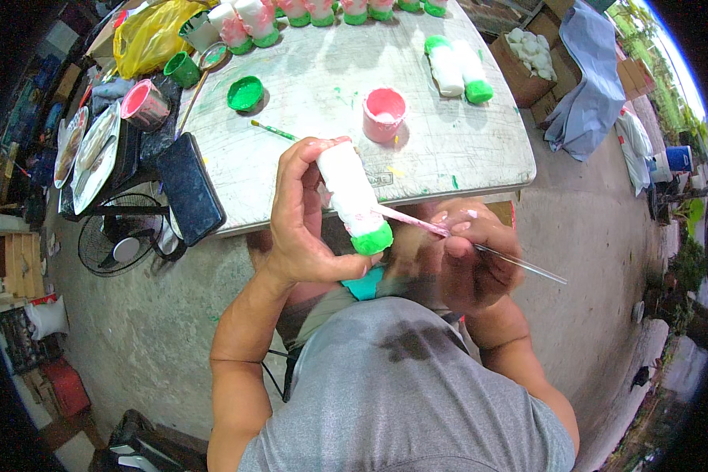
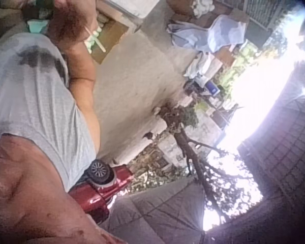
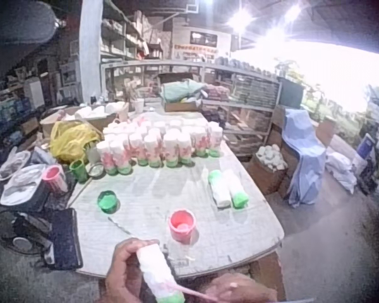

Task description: The person paints pink decorative patterns onto small white cylindrical objects using a fine brush. They repeatedly dip the brush into a pink paint container and apply the paint to the object's surface, rotating it to cover different areas.

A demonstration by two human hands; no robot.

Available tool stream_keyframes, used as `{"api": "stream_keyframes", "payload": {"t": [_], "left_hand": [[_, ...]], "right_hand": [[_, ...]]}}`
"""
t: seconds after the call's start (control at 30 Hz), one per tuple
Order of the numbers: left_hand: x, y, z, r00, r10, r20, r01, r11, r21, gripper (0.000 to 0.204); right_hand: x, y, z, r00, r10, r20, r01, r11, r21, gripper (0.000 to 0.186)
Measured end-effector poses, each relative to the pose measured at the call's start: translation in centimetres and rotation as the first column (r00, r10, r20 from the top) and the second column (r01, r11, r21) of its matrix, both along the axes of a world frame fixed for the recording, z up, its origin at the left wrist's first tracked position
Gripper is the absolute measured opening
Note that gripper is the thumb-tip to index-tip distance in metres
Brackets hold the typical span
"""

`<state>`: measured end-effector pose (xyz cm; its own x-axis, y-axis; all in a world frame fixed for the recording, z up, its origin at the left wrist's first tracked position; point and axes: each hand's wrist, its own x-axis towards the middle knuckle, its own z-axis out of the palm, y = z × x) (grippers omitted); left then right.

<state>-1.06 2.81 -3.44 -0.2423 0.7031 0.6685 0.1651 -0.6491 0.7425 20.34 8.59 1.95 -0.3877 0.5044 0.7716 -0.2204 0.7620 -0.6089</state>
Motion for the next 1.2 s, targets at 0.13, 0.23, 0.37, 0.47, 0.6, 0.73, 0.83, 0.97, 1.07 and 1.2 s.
{"api": "stream_keyframes", "payload": {"t": [0.13,0.23,0.37,0.47,0.6,0.73,0.83,0.97,1.07,1.2], "left_hand": [[0.1,-0.2,0.1,0.999,0.006,0.035,-0.005,1.0,-0.009,0.119],[0.1,-0.1,0.0,0.999,-0.013,0.047,0.014,1.0,-0.013,0.12],[0.1,-0.1,-0.2,0.998,-0.01,0.055,0.01,1.0,0.003,0.122],[0.1,-0.2,-0.2,0.998,-0.029,0.063,0.029,1.0,-0.009,0.123],[0.0,-0.2,-0.1,0.994,-0.055,0.094,0.057,0.998,-0.019,0.124],[0.0,-0.5,0.1,0.981,-0.086,0.177,0.101,0.992,-0.075,0.124],[0.1,-0.6,0.1,0.983,-0.085,0.161,0.095,0.994,-0.057,0.122],[0.0,-0.3,0.1,0.991,-0.063,0.115,0.066,0.998,-0.022,0.12],[-0.2,-0.3,0.1,0.995,-0.062,0.073,0.063,0.998,-0.013,0.119],[-0.2,-0.3,0.1,0.994,-0.066,0.085,0.067,0.998,-0.008,0.119]], "right_hand": [[0.0,0.3,-0.1,0.997,0.016,0.078,-0.02,0.999,0.044,0.016],[0.2,-0.1,-0.9,0.999,0.018,0.026,-0.018,1.0,-0.006,0.015],[0.0,-0.3,-0.5,0.999,0.015,-0.037,-0.016,0.999,-0.037,0.014],[0.1,-0.1,-0.1,0.999,0.036,0.016,-0.036,0.999,-0.007,0.015],[0.2,0.0,-0.4,0.995,0.07,0.073,-0.071,0.997,0.014,0.016],[0.2,0.0,-0.7,0.997,0.074,0.031,-0.074,0.997,-0.001,0.015],[-0.3,-0.1,-0.6,0.994,0.048,-0.094,-0.052,0.998,-0.045,0.011],[-1.5,0.5,0.5,0.953,0.162,-0.256,-0.256,0.881,-0.398,0.013],[-2.1,1.1,-0.4,0.969,0.129,-0.212,-0.209,0.887,-0.412,0.014],[-1.7,1.7,-0.3,0.991,0.073,-0.112,-0.111,0.916,-0.387,0.01]]}}
